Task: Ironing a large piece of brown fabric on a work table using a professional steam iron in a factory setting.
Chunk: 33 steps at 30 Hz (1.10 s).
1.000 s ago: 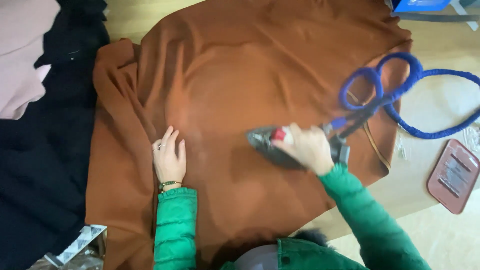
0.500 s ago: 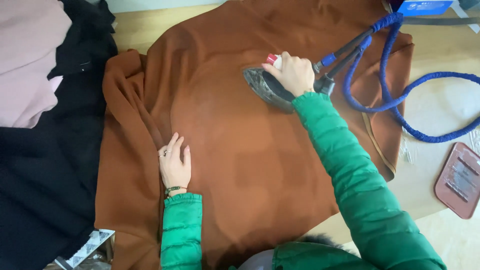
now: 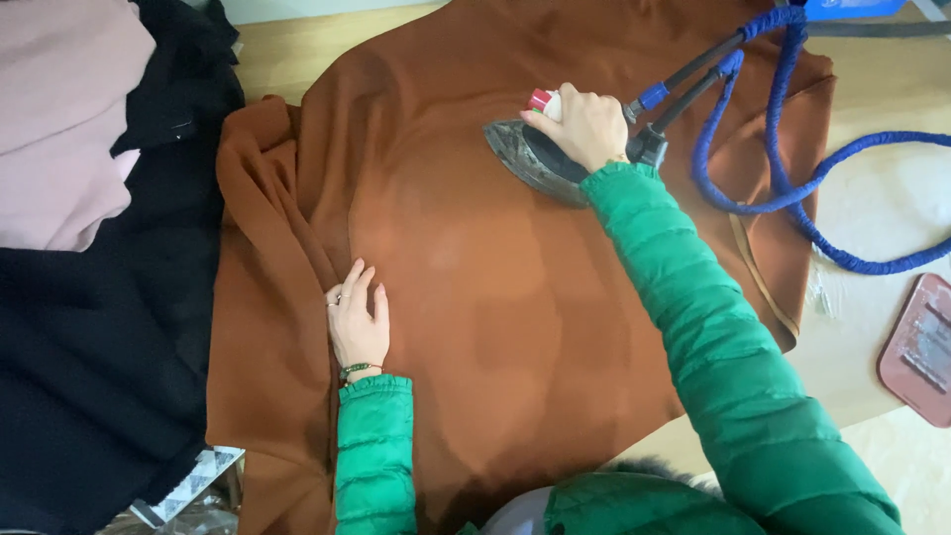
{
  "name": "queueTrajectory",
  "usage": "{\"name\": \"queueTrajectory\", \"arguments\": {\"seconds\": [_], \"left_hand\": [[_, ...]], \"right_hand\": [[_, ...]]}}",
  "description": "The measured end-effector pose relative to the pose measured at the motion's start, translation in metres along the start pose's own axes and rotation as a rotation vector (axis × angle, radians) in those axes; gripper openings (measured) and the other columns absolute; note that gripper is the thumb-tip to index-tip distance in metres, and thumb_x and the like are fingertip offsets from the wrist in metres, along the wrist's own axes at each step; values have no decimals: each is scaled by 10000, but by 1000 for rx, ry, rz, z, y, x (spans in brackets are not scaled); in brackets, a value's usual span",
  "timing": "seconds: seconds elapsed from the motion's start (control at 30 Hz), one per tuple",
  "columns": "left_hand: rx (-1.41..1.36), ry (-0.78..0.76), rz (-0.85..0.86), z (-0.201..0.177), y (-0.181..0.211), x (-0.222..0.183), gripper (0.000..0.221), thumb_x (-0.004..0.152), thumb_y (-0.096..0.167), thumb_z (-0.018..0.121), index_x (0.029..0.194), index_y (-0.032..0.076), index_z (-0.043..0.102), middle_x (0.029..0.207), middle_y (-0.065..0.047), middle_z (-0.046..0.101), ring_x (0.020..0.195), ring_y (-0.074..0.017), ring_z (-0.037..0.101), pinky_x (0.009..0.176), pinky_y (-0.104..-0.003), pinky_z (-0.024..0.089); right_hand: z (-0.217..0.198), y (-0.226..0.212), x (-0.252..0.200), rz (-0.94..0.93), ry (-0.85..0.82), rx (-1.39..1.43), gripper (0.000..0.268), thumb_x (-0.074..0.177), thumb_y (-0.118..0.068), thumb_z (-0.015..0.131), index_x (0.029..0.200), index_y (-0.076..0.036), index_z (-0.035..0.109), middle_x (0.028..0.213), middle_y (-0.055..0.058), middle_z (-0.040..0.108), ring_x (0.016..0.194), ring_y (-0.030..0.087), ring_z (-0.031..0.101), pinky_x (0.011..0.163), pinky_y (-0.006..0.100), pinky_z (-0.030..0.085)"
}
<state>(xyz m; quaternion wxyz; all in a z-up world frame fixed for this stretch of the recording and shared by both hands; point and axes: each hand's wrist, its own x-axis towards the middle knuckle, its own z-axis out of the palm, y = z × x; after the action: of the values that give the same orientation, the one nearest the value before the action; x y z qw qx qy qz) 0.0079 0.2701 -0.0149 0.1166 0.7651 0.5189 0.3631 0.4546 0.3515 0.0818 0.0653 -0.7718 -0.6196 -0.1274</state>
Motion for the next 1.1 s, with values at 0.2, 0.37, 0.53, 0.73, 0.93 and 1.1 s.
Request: {"name": "queueTrajectory", "arguments": {"seconds": [0.2,0.37,0.53,0.73,0.93,1.1], "left_hand": [[49,100,124,4,-11,1,260,973,219,699,1227,179,737,1412,33,666,993,-241,622,876,-353,583],[39,107,133,0,-5,2,257,948,173,727,1204,154,745,1371,-8,694,979,-265,635,874,-374,580],[67,101,152,2,-10,1,257,951,189,734,1207,174,754,1372,13,699,985,-236,635,874,-351,571],[67,117,200,2,-8,1,234,964,178,727,1195,152,758,1341,-30,716,981,-282,642,881,-385,561],[139,133,232,9,-17,-1,233,973,215,730,1201,181,765,1348,7,721,1007,-237,647,888,-359,558],[252,-46,142,6,-13,-4,433,982,450,698,1355,231,680,1498,70,595,1110,-317,575,925,-514,504]], "right_hand": [[-32,1,-58,-159,-9,-24,711,939,-842,528,865,-142,627,647,124,717,671,332,764,651,429,568],[-99,-20,-153,-270,27,-29,636,915,-805,571,852,-173,574,556,89,666,569,280,728,625,387,563],[-126,-7,-261,-300,49,-70,613,875,-780,584,878,-167,557,480,70,630,528,239,708,656,329,541],[-131,35,-328,-356,46,77,601,838,-763,645,762,-168,596,543,47,642,550,209,687,656,280,491],[-130,83,-313,-349,127,-20,610,822,-751,657,759,-151,567,503,56,592,501,199,646,655,290,475],[-109,114,-272,-295,195,-75,632,842,-794,624,785,-165,588,506,81,607,516,246,651,678,314,511]]}}
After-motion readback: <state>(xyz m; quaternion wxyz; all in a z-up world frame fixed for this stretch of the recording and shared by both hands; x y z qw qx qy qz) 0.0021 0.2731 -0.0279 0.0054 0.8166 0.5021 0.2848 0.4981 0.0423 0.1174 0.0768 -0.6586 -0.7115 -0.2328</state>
